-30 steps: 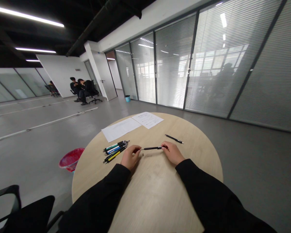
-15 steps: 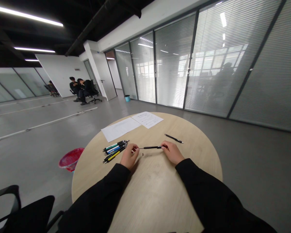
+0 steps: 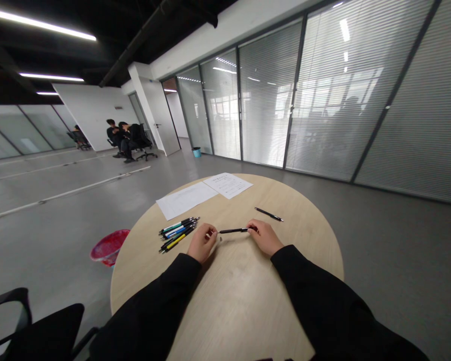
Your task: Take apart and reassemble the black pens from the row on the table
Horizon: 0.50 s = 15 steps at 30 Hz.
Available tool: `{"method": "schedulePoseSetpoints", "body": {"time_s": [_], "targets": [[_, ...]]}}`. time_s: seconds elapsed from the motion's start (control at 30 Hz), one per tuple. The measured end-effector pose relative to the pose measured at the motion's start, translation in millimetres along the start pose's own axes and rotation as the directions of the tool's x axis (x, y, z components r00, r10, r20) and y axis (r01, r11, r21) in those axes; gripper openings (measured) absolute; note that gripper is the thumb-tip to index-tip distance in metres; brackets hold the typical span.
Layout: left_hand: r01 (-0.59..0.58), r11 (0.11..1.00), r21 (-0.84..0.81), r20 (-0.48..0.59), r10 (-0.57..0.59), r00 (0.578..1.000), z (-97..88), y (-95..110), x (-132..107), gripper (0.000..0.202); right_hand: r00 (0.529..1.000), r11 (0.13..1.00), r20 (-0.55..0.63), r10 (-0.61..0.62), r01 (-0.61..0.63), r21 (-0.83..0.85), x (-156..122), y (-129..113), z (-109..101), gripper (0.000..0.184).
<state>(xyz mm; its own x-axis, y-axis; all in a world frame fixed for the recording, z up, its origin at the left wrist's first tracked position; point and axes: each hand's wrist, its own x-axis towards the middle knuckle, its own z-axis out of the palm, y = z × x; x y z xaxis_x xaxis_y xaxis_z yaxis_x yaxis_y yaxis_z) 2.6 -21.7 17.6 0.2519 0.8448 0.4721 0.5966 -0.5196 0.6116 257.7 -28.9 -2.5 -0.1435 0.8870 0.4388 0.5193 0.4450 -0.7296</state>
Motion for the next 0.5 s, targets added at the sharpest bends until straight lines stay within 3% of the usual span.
{"method": "schedulePoseSetpoints", "body": {"time_s": [0.5], "targets": [[0.03, 0.999, -0.038, 0.032, -0.029, 0.999, -0.2, -3.7, 0.4, 0.014, 1.0, 1.0, 0.003, -0.005, 0.005, -0.01, -0.4, 1.8, 1.5, 0.01]]}}
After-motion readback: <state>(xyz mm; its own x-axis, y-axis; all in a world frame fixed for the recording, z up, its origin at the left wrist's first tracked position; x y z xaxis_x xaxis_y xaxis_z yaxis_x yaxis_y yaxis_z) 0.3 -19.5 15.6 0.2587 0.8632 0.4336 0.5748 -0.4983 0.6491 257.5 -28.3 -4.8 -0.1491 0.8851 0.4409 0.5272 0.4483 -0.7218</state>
